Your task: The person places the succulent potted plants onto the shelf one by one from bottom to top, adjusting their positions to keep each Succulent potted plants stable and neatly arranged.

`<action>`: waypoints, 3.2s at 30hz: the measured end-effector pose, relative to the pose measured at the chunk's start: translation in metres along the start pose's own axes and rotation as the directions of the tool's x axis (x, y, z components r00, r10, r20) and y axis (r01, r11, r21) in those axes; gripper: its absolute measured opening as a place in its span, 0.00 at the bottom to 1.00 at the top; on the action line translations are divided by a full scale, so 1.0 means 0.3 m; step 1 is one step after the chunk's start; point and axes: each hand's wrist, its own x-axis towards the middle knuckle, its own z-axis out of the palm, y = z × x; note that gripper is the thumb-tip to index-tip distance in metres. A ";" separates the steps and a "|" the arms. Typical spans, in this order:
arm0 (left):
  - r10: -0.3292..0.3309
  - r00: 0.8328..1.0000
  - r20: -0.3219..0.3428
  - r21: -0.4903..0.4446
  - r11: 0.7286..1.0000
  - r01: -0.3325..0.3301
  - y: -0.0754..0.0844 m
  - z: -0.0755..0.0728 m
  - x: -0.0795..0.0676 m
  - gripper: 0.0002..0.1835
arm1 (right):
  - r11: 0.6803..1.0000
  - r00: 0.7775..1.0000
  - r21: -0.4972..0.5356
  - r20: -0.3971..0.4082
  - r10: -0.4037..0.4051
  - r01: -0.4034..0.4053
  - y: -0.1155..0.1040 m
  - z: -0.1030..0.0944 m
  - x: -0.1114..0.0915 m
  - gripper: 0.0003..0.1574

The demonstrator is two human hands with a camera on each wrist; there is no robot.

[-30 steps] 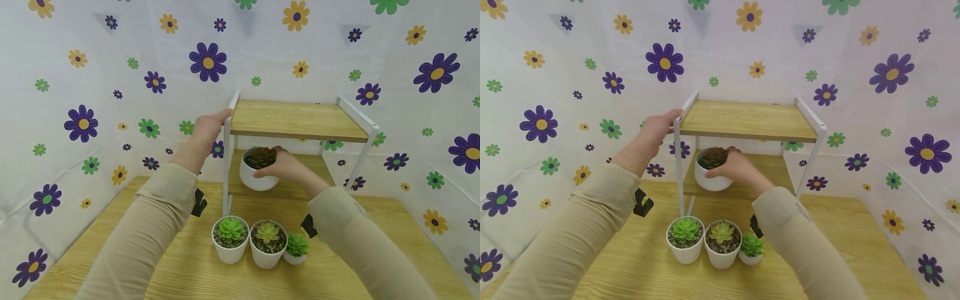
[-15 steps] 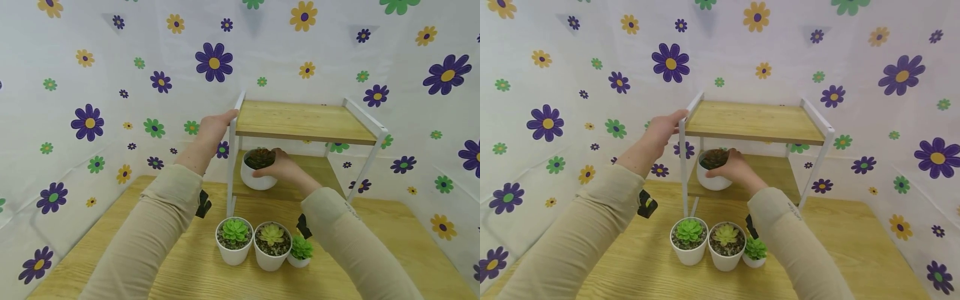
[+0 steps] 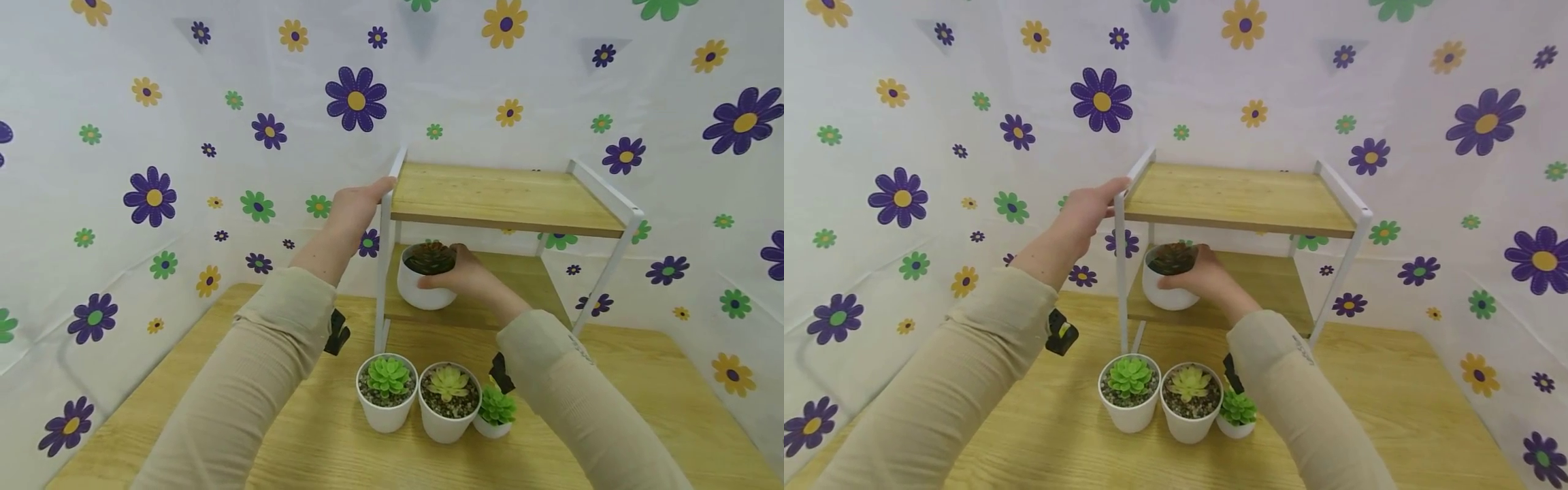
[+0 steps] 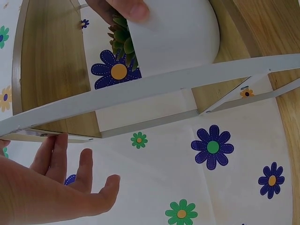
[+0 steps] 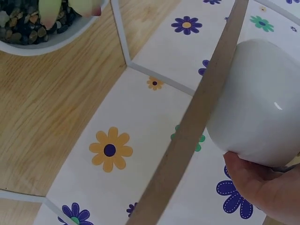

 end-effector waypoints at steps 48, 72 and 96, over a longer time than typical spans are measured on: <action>-0.036 0.999 -0.027 0.015 0.999 0.036 0.019 0.011 0.007 0.39 | 0.995 0.994 0.002 0.022 -0.105 0.104 0.356 -0.034 -0.425 0.60; -0.015 1.000 -0.005 0.020 1.000 0.015 0.004 0.016 0.007 0.39 | 0.996 0.999 -0.074 -0.017 -0.049 0.047 0.608 0.138 -0.412 0.61; -0.028 1.000 -0.009 0.006 1.000 0.028 0.006 0.017 0.003 0.38 | 0.988 0.999 -0.151 -0.013 0.038 -0.039 0.606 0.181 -0.369 0.57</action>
